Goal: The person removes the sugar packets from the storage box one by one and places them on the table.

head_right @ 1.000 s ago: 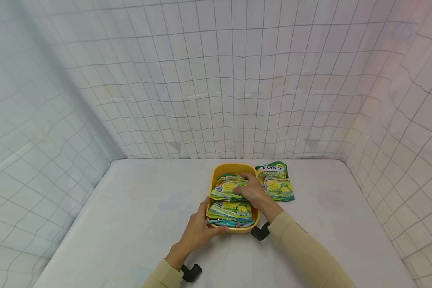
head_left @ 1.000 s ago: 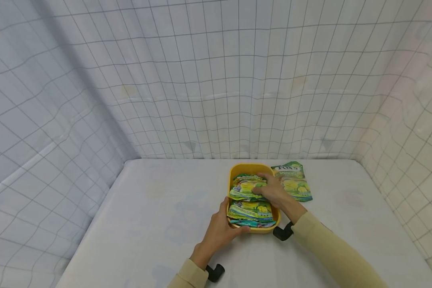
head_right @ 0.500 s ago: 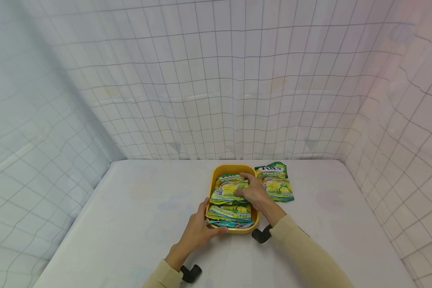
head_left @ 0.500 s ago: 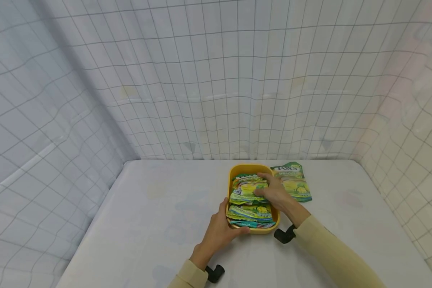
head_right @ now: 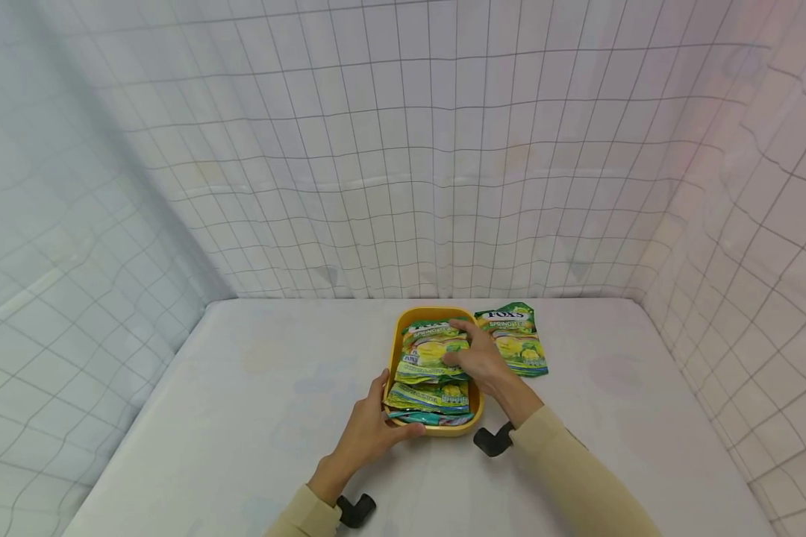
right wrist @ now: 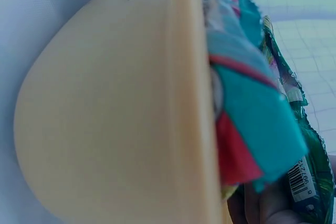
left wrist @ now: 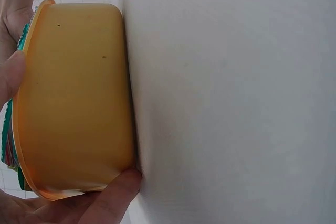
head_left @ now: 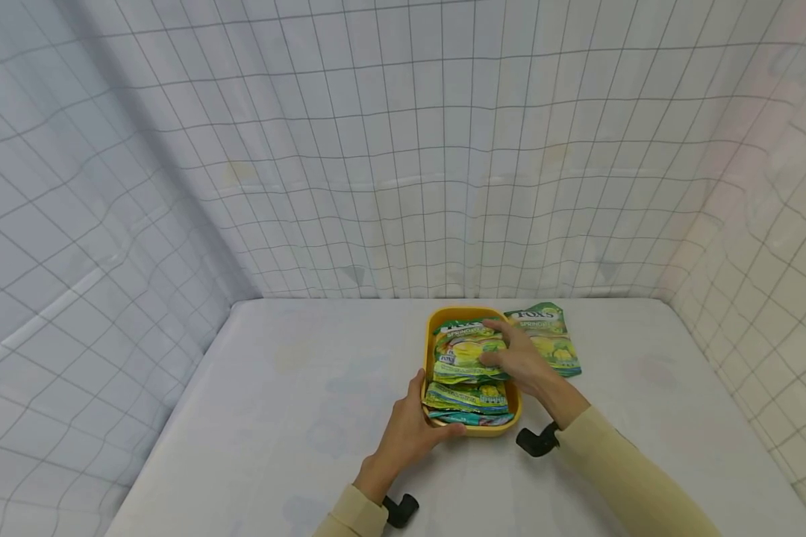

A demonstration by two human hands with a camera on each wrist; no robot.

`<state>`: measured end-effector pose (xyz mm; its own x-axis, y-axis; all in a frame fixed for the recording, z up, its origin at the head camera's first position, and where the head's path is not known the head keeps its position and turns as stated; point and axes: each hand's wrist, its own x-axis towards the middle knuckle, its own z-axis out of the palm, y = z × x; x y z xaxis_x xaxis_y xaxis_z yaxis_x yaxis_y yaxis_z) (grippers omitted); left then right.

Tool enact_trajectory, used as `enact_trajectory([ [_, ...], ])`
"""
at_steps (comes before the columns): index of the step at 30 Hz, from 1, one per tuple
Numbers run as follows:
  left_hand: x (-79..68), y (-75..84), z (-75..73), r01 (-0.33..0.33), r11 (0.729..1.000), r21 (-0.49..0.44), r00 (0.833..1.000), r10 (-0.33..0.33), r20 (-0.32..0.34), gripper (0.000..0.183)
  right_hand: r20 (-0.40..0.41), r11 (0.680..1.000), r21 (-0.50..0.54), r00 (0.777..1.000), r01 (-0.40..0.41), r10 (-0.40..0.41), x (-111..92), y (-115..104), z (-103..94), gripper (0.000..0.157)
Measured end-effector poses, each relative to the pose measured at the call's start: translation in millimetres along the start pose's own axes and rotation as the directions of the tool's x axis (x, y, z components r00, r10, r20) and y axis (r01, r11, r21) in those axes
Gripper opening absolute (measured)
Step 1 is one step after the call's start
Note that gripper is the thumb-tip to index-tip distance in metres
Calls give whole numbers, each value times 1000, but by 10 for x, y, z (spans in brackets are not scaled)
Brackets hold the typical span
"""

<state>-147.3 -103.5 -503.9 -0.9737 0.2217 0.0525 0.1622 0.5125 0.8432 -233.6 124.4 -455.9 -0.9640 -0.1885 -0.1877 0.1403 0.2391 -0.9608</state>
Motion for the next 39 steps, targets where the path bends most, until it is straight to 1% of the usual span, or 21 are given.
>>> enact_trajectory([
  [7, -5, 5, 1, 9, 1000, 2, 1000, -9, 1, 122, -13, 1000, 20, 1000, -16, 17, -38, 0, -67, 72],
  [13, -3, 15, -4, 18, 1000, 3, 1000, -18, 6, 122, 3, 999, 42, 1000, 14, -14, -71, 5, -164, 73],
  [22, 1, 7, 1, 15, 1000, 8, 1000, -15, -1, 122, 11, 996, 74, 998, 56, -57, -142, -8, -294, 74],
  [29, -9, 19, -3, 22, 1000, 18, 1000, -22, -3, 124, -12, 995, 88, 999, 40, -39, -167, 3, -382, 76],
  [33, -11, 21, -3, 18, 1000, 25, 1000, -18, -5, 123, -6, 992, 122, 999, 35, -34, -170, 3, -429, 76],
  [39, -8, 22, 7, 29, 999, 20, 1000, -29, -1, 123, 11, 980, 190, 998, 59, -62, -201, -7, -502, 78],
])
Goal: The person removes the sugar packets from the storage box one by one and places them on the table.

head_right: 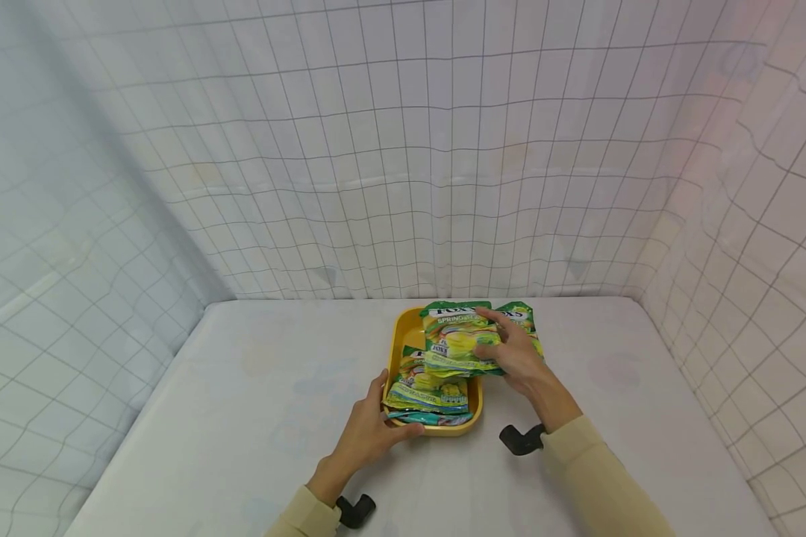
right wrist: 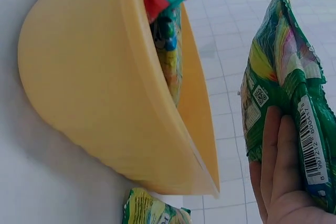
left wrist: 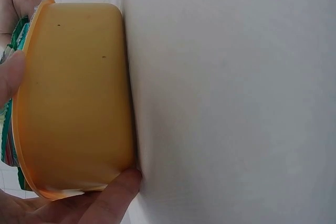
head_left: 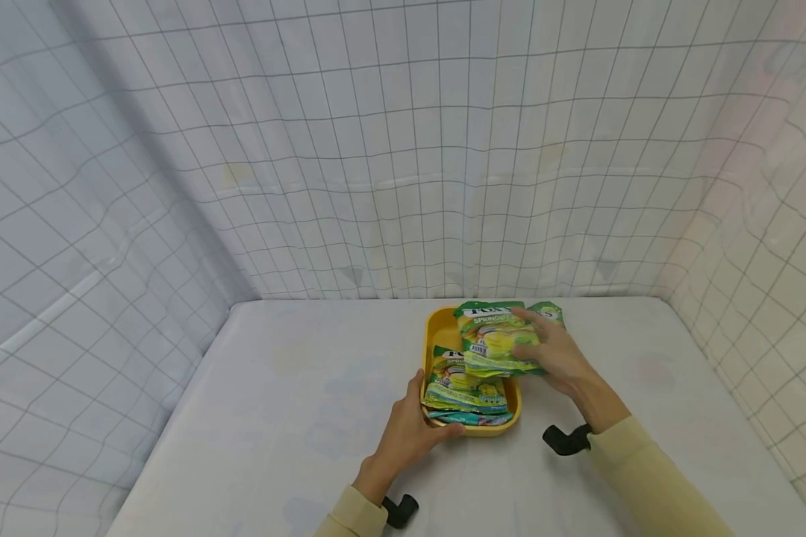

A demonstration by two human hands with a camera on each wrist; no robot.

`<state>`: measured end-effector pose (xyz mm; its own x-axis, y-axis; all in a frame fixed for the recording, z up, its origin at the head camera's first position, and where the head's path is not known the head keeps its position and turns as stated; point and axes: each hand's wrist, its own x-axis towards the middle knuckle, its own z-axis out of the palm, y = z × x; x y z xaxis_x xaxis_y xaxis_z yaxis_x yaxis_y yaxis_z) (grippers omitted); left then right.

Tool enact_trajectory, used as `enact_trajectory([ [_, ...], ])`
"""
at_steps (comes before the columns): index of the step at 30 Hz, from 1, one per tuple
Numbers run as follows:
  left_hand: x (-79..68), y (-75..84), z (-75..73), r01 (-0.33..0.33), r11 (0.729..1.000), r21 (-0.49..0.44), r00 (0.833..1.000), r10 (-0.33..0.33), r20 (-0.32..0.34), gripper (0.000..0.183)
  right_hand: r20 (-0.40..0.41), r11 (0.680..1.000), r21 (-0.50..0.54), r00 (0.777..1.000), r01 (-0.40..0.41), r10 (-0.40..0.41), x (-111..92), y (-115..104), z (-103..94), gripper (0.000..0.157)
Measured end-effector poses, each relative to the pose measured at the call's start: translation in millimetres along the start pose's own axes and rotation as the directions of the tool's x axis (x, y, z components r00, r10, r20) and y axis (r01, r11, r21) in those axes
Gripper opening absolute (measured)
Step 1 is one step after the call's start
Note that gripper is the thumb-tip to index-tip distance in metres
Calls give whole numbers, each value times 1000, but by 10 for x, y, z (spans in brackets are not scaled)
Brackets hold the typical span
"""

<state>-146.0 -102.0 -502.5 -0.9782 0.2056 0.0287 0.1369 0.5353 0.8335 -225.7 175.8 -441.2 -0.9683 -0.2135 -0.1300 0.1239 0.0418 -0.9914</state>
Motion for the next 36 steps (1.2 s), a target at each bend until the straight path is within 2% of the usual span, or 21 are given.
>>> enact_trajectory([
  [13, -4, -4, 3, -3, 1000, 5, 1000, 3, -5, 122, -29, 995, 92, 999, -22, 24, -87, -8, -321, 81],
  [25, 9, -13, 5, -2, 1000, 25, 1000, 2, -5, 122, -65, 997, 80, 998, -20, 25, -129, -20, -663, 80],
  [32, 3, 2, 9, -1, 1000, 10, 1000, 1, -7, 122, -55, 987, 163, 998, -8, 17, -129, 25, -871, 82],
  [36, 2, -1, 11, 5, 1000, 11, 1000, -5, -7, 121, -55, 984, 176, 998, 12, -2, -143, 70, -976, 80],
])
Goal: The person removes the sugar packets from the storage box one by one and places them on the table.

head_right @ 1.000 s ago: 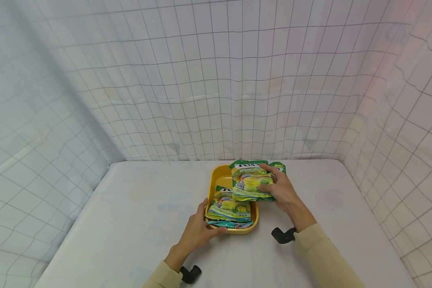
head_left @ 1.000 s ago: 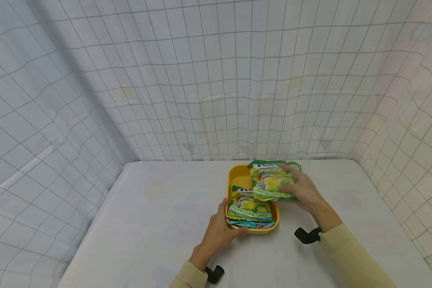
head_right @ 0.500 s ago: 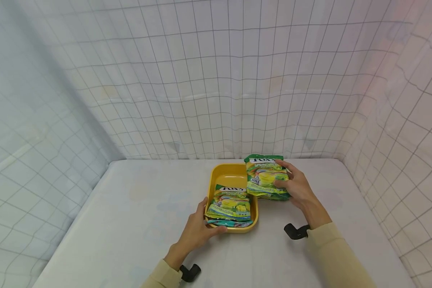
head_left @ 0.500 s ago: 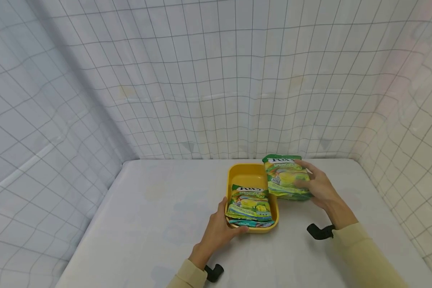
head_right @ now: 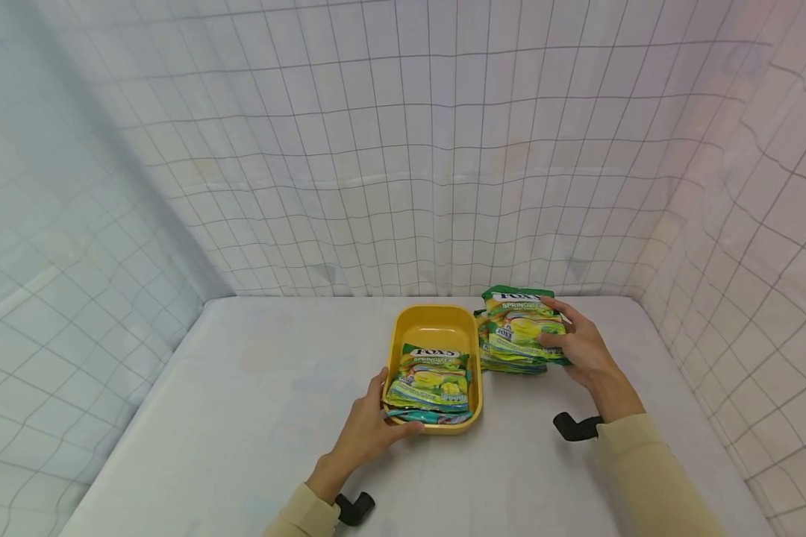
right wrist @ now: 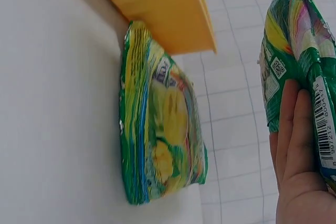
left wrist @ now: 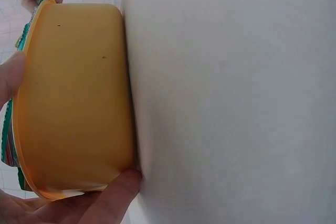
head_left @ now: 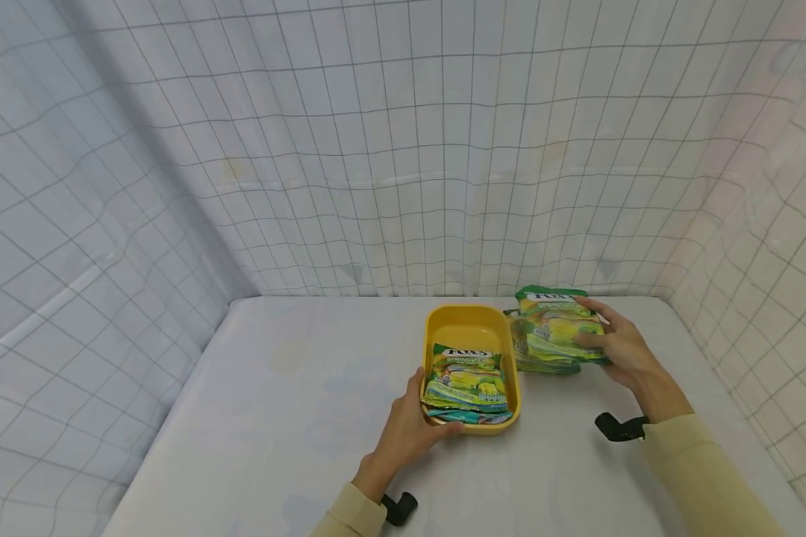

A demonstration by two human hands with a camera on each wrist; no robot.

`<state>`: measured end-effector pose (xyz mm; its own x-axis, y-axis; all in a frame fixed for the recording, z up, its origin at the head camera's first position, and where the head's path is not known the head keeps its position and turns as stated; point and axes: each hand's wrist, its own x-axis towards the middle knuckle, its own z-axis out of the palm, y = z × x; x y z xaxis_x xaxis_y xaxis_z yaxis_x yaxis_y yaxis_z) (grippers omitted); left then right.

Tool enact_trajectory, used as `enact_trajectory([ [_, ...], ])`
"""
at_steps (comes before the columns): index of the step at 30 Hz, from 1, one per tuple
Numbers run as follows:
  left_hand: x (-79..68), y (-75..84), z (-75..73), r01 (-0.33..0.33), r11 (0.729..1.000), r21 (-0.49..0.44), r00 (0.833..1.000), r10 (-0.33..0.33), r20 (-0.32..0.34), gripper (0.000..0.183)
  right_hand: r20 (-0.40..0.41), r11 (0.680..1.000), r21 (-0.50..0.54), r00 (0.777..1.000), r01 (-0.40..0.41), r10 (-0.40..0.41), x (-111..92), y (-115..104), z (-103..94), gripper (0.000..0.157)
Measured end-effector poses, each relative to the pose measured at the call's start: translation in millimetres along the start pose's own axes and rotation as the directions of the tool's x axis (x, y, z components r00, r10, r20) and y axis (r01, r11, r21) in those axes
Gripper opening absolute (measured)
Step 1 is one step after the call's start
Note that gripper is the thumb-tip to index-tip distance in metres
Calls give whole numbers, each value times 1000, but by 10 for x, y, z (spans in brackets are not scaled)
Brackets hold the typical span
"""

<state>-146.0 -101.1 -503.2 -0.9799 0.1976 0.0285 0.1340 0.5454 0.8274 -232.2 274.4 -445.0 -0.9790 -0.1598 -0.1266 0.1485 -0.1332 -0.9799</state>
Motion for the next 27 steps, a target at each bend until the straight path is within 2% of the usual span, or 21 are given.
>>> enact_trajectory([
  [10, -1, 6, -8, 4, 1000, -9, 1000, -4, 2, 122, -9, 1000, 17, 1000, -11, 11, -19, 80, -206, 79],
  [20, 1, 3, -4, 8, 1000, -19, 1000, -8, 5, 122, -30, 996, 81, 998, -45, 48, -28, 146, -381, 83],
  [27, -10, 9, -3, 5, 1000, -14, 1000, -5, 3, 122, -23, 993, 111, 999, -39, 42, -42, 224, -494, 79],
])
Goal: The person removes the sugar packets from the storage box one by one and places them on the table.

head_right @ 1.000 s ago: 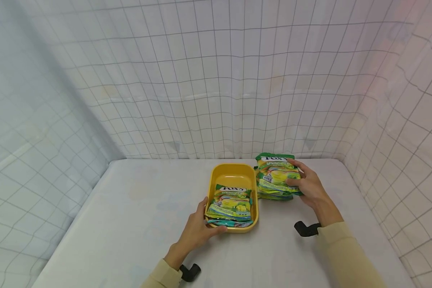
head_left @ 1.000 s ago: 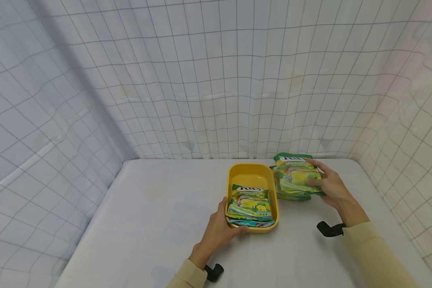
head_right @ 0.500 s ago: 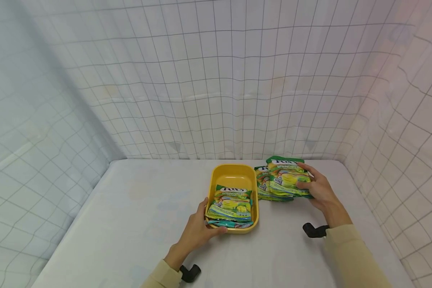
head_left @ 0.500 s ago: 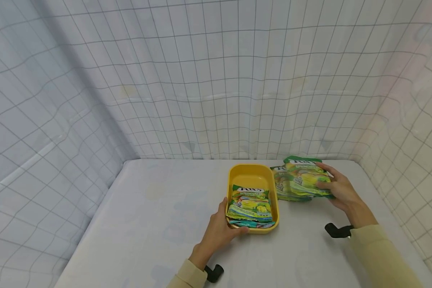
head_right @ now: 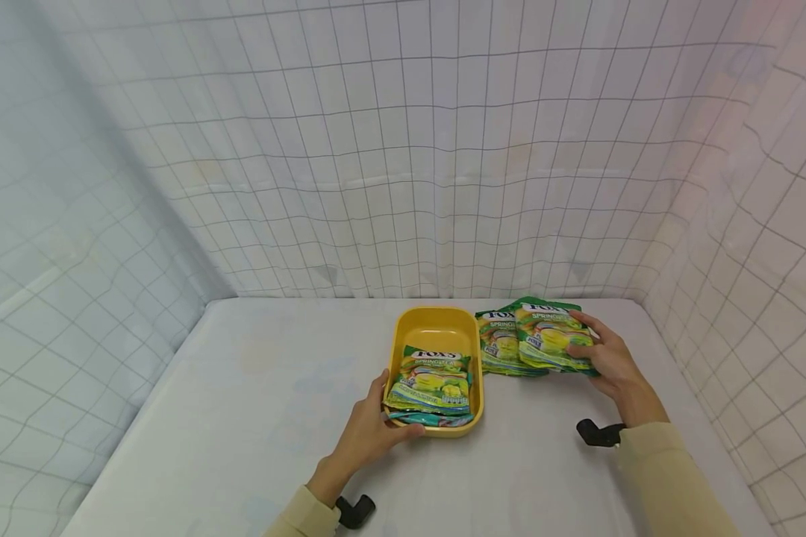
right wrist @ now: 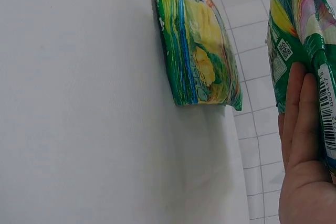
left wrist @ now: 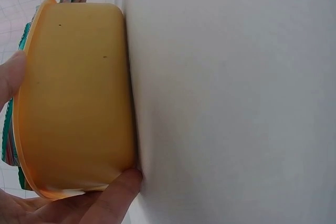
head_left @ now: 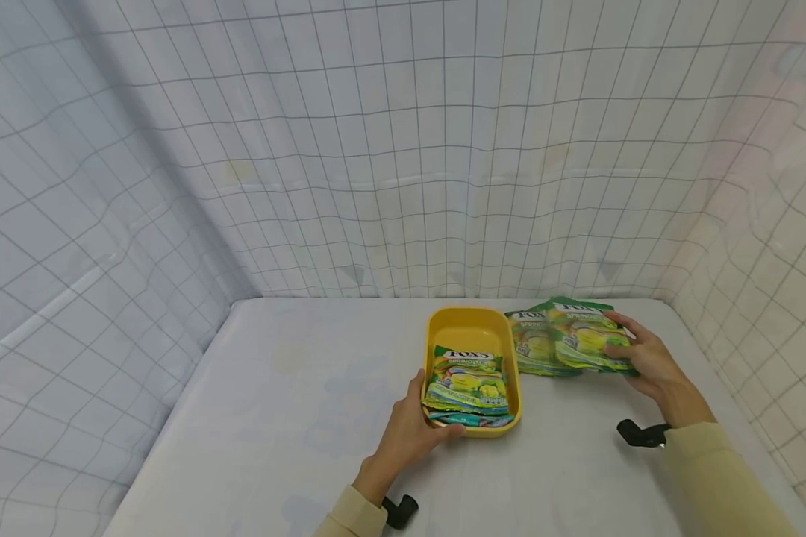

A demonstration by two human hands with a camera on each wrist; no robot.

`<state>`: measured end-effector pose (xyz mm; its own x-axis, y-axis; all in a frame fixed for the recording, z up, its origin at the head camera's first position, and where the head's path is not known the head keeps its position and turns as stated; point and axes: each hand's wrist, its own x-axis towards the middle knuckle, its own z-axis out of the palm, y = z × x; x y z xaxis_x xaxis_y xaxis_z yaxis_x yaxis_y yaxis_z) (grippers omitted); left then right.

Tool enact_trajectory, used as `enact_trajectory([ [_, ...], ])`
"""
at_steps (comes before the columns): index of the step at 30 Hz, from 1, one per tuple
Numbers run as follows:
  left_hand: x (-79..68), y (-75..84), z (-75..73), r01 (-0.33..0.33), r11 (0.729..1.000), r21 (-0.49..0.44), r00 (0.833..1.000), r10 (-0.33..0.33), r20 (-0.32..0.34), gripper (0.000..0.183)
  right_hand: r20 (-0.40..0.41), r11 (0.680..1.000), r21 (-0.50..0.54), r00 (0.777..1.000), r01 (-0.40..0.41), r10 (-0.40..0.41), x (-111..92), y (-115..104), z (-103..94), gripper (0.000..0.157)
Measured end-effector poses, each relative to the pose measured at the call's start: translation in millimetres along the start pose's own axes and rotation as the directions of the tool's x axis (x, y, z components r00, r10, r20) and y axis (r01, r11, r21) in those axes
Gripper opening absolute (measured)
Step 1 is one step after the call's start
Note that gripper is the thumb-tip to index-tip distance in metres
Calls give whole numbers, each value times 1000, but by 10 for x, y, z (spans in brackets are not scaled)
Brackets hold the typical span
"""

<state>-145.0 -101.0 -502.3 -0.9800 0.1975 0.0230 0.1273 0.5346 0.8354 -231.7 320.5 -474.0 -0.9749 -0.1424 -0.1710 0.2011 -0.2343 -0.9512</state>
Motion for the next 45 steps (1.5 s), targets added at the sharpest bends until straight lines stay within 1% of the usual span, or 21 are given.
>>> enact_trajectory([
  [3, -6, 2, 2, 0, 1000, -3, 1000, 0, 1, 122, 0, 1000, 6, 1000, -8, 8, -8, 18, -50, 78],
  [7, -7, 5, 1, -4, 1000, -2, 1000, 4, -1, 123, -15, 999, 15, 999, -39, 40, -3, 36, -125, 81],
  [11, 0, 11, -3, 0, 1000, -3, 1000, 0, 1, 123, -36, 998, -3, 997, -62, 62, 1, 62, -203, 83],
  [17, 1, 23, -11, -5, 1000, 0, 1000, 5, 3, 123, -50, 998, -12, 996, -69, 68, 6, 83, -326, 82],
  [23, -4, 23, -17, -1, 1000, 1, 1000, 1, 3, 123, -63, 997, -21, 995, -77, 76, 54, 66, -429, 83],
  [29, -2, 18, -13, 7, 1000, 12, 1000, -7, 0, 123, -110, 994, -29, 989, -103, 100, 114, 77, -485, 88],
  [32, -6, 16, -5, 8, 1000, 15, 1000, -8, -2, 122, -137, 992, -37, 984, -122, 116, 127, 97, -505, 87],
  [39, -1, 28, -11, 13, 1000, 20, 1000, -13, 0, 123, -145, 988, -95, 983, -126, 111, 140, 141, -554, 85],
  [45, -12, 17, -7, 12, 1000, 18, 1000, -12, 1, 122, -169, 976, -157, 977, -154, 127, 158, 182, -587, 85],
])
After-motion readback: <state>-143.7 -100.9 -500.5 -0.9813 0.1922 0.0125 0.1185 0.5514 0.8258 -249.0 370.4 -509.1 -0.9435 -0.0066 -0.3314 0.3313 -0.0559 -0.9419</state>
